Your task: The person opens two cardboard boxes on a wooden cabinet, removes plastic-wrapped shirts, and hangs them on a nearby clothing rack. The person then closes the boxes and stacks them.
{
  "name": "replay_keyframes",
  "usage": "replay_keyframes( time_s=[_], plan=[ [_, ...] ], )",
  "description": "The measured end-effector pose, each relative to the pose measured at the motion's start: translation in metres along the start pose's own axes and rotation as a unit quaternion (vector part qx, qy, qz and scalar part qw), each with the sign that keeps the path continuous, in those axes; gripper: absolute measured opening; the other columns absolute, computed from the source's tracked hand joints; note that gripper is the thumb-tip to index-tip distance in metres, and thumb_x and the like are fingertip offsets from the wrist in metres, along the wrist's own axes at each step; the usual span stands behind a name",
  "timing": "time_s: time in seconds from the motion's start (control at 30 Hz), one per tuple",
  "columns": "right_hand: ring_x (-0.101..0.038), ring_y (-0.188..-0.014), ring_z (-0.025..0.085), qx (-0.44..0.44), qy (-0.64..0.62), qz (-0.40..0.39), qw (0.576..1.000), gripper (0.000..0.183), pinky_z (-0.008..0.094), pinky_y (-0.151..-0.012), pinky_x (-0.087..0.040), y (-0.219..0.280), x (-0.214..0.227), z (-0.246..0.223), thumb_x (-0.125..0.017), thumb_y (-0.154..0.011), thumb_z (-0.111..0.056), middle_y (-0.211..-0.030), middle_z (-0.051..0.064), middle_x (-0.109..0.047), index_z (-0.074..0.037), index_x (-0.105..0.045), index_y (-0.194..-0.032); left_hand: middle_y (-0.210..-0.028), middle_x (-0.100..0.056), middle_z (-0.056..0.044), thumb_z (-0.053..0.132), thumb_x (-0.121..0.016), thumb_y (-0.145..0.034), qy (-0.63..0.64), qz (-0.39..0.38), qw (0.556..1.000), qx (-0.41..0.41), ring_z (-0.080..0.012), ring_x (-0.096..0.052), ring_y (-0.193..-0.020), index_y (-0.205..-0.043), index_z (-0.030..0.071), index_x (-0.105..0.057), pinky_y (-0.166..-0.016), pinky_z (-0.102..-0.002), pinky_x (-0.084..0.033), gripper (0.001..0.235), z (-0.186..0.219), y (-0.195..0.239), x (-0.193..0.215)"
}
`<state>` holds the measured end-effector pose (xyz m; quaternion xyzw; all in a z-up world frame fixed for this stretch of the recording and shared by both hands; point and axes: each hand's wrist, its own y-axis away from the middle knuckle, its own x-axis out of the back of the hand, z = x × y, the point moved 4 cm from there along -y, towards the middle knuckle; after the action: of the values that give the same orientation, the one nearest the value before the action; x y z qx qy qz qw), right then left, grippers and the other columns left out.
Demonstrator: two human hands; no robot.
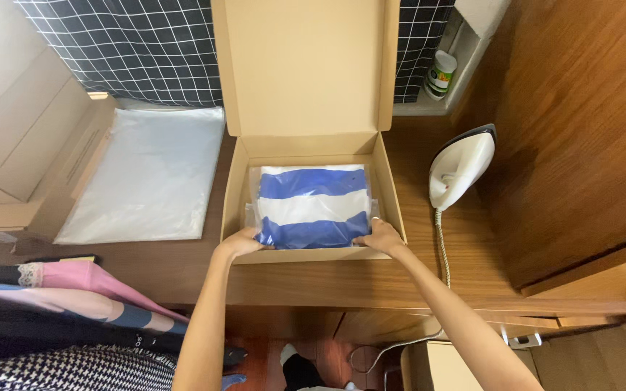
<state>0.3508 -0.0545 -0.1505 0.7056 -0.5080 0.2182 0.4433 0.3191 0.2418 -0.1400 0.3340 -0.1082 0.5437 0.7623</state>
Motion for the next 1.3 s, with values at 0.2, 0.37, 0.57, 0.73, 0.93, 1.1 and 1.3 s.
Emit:
replay_keyframes(
  time_s=[0.2, 0.37, 0.57, 0.73, 0.93, 1.1, 1.3],
  plan=[
    [-0.047, -0.114, 0.034, -0.028, -0.066, 0.059, 0.996, 0.069, 0.046, -0.094, -0.039, -0.020, -0.009, 0.016, -0.050, -0.076, -0.057, -0.118, 0.023, -0.052, -0.006, -0.042, -0.122, -0.096, -0.065, -0.012, 0.049, -0.050, -0.080, -0.027, 0.130, 0.990, 0.052, -0.0255, -0.057, -0.101, -0.099, 0.011, -0.066, -0.084, -0.038, -0.045, 0.045, -0.051, -0.038, -0.009],
    [-0.051, -0.106, 0.029, 0.023, -0.424, 0.071, 0.903, 0.069, 0.039, -0.085, -0.044, 0.009, 0.012, 0.003, -0.068, -0.071, -0.047, -0.111, 0.019, -0.052, -0.004, -0.046, -0.120, -0.075, -0.059, -0.006, 0.038, -0.062, -0.081, 0.344, 0.250, 0.903, -0.051, -0.0144, -0.058, -0.068, -0.095, 0.005, -0.061, -0.066, -0.026, -0.047, 0.036, -0.024, 0.004, 0.010],
    [-0.055, -0.096, 0.025, 0.071, -0.404, -0.022, 0.912, 0.071, 0.034, -0.082, -0.044, 0.005, 0.006, 0.012, -0.077, -0.063, -0.017, -0.105, 0.018, -0.054, 0.005, -0.042, -0.121, -0.102, -0.055, -0.009, 0.008, -0.070, -0.070, 0.377, 0.170, 0.907, -0.076, -0.0198, -0.053, -0.093, -0.121, 0.008, -0.043, -0.086, -0.035, -0.045, 0.057, 0.006, 0.040, 0.011],
    [-0.064, -0.077, 0.026, 0.019, -0.347, -0.051, 0.936, 0.041, 0.032, -0.067, -0.051, -0.006, -0.015, 0.014, -0.072, -0.069, -0.017, -0.082, 0.019, -0.063, 0.010, -0.060, -0.097, -0.084, -0.061, -0.015, 0.014, -0.072, -0.072, 0.297, 0.215, 0.925, -0.101, -0.0183, -0.057, -0.076, -0.108, 0.001, -0.049, -0.069, -0.032, -0.050, 0.045, -0.050, -0.016, 0.001],
    [-0.065, -0.054, 0.024, -0.027, -0.386, 0.031, 0.922, 0.038, 0.031, -0.051, -0.051, 0.033, 0.015, -0.015, -0.071, -0.070, -0.037, -0.061, 0.015, -0.064, 0.000, -0.064, -0.071, -0.058, -0.059, -0.012, 0.033, -0.072, -0.072, 0.378, 0.273, 0.884, 0.025, -0.0190, -0.062, -0.054, -0.071, 0.005, -0.066, -0.052, -0.034, -0.055, 0.028, -0.067, -0.025, -0.006],
    [-0.048, -0.111, 0.029, 0.046, -0.570, -0.040, 0.819, 0.062, 0.045, -0.088, -0.042, -0.005, 0.008, 0.030, -0.062, -0.077, -0.036, -0.125, 0.014, -0.046, -0.018, -0.038, -0.132, -0.131, -0.038, -0.020, 0.035, -0.058, -0.080, 0.435, 0.176, 0.881, -0.062, -0.0325, -0.039, -0.119, -0.134, 0.009, -0.030, -0.098, -0.048, -0.031, 0.067, 0.035, 0.077, 0.010],
    [-0.061, -0.088, 0.025, 0.078, -0.377, -0.050, 0.922, 0.075, 0.038, -0.074, -0.050, 0.011, 0.010, 0.015, -0.081, -0.059, -0.017, -0.099, 0.020, -0.062, -0.003, -0.046, -0.124, -0.133, -0.038, -0.017, 0.007, -0.071, -0.070, 0.233, 0.208, 0.938, -0.148, -0.0283, -0.039, -0.118, -0.134, 0.013, -0.032, -0.098, -0.040, -0.034, 0.075, 0.017, 0.050, -0.010]
  ],
)
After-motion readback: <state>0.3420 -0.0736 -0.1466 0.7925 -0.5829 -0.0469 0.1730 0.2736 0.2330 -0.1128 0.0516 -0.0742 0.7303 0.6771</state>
